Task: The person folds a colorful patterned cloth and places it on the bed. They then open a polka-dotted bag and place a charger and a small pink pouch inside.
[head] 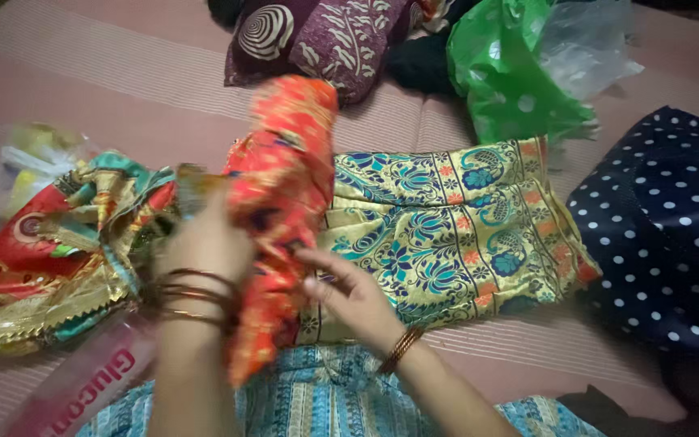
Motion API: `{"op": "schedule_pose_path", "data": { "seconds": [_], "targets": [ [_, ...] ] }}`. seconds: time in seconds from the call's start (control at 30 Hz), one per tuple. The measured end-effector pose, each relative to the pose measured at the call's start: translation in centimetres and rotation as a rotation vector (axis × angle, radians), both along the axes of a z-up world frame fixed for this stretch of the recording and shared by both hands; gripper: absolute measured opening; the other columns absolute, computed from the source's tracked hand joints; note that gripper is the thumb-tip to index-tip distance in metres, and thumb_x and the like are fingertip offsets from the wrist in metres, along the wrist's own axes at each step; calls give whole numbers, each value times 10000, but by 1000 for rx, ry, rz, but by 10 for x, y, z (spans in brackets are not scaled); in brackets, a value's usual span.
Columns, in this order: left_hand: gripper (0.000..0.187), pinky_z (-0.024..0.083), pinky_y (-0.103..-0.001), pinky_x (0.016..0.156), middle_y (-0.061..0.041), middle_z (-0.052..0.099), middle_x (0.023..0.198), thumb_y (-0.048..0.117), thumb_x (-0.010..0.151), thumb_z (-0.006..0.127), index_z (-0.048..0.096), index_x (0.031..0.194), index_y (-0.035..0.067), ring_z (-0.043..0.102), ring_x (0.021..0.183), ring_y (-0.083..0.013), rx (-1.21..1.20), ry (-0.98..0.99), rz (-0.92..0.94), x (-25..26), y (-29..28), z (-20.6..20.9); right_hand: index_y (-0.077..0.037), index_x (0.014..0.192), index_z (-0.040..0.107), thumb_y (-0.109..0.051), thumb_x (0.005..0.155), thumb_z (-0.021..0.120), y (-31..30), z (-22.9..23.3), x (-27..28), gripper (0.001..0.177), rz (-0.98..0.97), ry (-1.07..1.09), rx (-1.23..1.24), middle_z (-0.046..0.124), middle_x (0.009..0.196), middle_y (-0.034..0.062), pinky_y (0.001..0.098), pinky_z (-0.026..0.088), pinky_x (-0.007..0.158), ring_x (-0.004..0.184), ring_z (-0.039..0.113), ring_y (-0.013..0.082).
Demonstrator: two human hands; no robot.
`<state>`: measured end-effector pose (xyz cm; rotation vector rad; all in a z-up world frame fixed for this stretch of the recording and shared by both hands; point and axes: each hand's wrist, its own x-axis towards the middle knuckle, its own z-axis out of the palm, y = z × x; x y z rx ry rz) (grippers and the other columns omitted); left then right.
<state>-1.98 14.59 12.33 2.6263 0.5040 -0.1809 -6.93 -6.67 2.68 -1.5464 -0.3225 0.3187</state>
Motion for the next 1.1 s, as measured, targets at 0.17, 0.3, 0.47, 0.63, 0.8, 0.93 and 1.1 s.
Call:
{"op": "schedule_pose_path", "data": {
  "seconds": [0.17, 0.3, 0.47, 0.63, 0.8, 0.93, 1.1],
  "targets": [
    [573, 516, -621, 866, -275, 693, 1167, 157, 857, 690, 577, 1419, 162, 660, 1090, -473, 221, -163, 286, -19, 71, 27, -67, 1422, 583, -267, 949, 678, -10, -56, 23, 522, -143, 158, -71, 642, 1389, 72, 321, 500, 1030, 1226, 606, 162],
    [798, 365, -744, 1013, -254, 521, 1494, 239, 848, 733, 489, 1599, 127, 440, 1350, -494, 483, -395, 303, -28, 76, 13, -69, 1431, 539, -312, 932, 691, -6, -100, 32, 576, -89, 114, -196, 593, 1451, 132, 350, 454, 1117, 1357, 552, 213],
    [824, 123, -769, 1151, -161, 312, 1675, 579, 867, 633, 434, 1573, 205, 170, 1565, -432, 614, -349, -93, -4, 0, -32, -120, 1520, 464, -367, 956, 663, 10, -111, 24, 647, 5, -214, -646, 297, 1599, 270, 487, 237, 1207, 1507, 220, 445],
    [1219, -15, -827, 1058, -190, 23, 1714, 773, 632, 661, 202, 1640, 265, -85, 1537, -475, 522, -31, -170, -24, -43, -71, -191, 1455, 521, -361, 956, 645, 26, -99, 18, 541, 173, -286, -1022, 241, 1617, 222, 604, 154, 1172, 1489, 136, 534],
    [1042, -9, -823, 1028, -168, 33, 1715, 674, 766, 665, 196, 1636, 347, -59, 1524, -485, 755, -91, -100, -22, -29, -86, -113, 1398, 636, -206, 984, 630, 36, -106, 33, 425, -37, -290, -595, 539, 1527, 200, 478, 430, 1179, 1427, 520, 368],
    [1233, -16, -804, 1057, -130, -10, 1714, 746, 613, 713, 148, 1633, 345, -78, 1545, -421, 548, 16, -20, -19, 2, -85, -99, 1463, 537, -265, 970, 632, 53, -120, 48, 529, -18, 183, -221, 673, 1342, 126, 376, 552, 999, 1212, 666, 245],
    [1197, -11, -812, 1087, -139, 33, 1698, 766, 599, 703, 206, 1597, 330, -26, 1556, -392, 359, -153, -44, -22, 32, -87, -46, 1474, 520, -432, 980, 631, 86, -134, 68, 637, -50, 396, 30, 644, 1327, 49, 301, 573, 895, 1146, 643, 145]
  ]
}}
